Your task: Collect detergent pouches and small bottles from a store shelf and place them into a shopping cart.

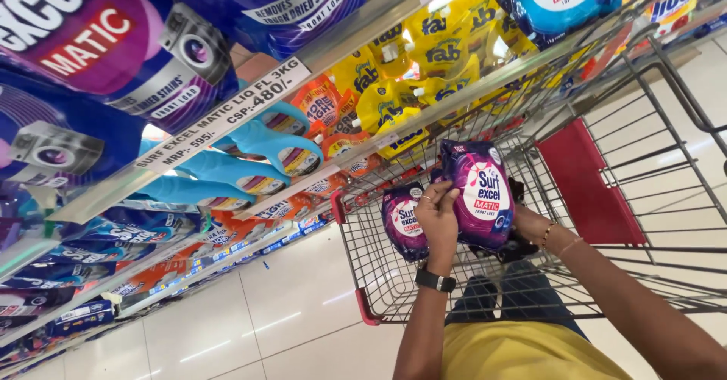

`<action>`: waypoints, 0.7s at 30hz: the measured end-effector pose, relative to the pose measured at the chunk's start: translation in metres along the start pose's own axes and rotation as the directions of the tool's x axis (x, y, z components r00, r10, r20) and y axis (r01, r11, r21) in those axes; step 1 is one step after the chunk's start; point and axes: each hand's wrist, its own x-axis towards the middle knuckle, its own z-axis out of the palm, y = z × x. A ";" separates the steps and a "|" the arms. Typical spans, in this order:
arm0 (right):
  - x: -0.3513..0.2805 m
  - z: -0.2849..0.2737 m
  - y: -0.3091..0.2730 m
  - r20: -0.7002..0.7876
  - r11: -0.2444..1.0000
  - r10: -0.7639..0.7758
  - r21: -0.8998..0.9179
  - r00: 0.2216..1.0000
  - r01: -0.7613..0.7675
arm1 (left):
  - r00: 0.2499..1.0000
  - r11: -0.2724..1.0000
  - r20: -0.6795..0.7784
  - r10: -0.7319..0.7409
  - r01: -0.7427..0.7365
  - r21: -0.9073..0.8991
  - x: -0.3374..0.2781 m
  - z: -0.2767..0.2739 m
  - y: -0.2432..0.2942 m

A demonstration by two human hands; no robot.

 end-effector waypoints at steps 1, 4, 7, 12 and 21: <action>-0.006 0.001 -0.010 0.001 1.000 -0.005 -0.003 1.000 0.005 | 1.000 1.000 -0.001 0.006 -0.006 -0.001 0.001 0.001 -0.001; -0.044 0.018 -0.043 -0.051 0.982 -0.168 0.077 0.984 0.171 | 0.999 0.998 0.015 0.039 -0.039 0.044 -0.002 0.001 -0.001; -0.088 0.041 -0.081 -0.076 0.903 -0.274 0.323 0.959 0.284 | 0.999 0.998 0.005 0.035 -0.035 0.044 -0.003 0.005 0.003; -0.088 0.057 -0.106 -0.293 0.727 -0.532 0.324 0.795 0.605 | 0.998 0.998 0.004 0.058 -0.057 -0.029 0.013 0.004 0.013; -0.061 0.033 -0.320 -0.318 0.513 -0.796 0.098 0.515 0.853 | 0.978 0.960 0.006 0.208 -0.203 -0.196 0.184 0.043 0.063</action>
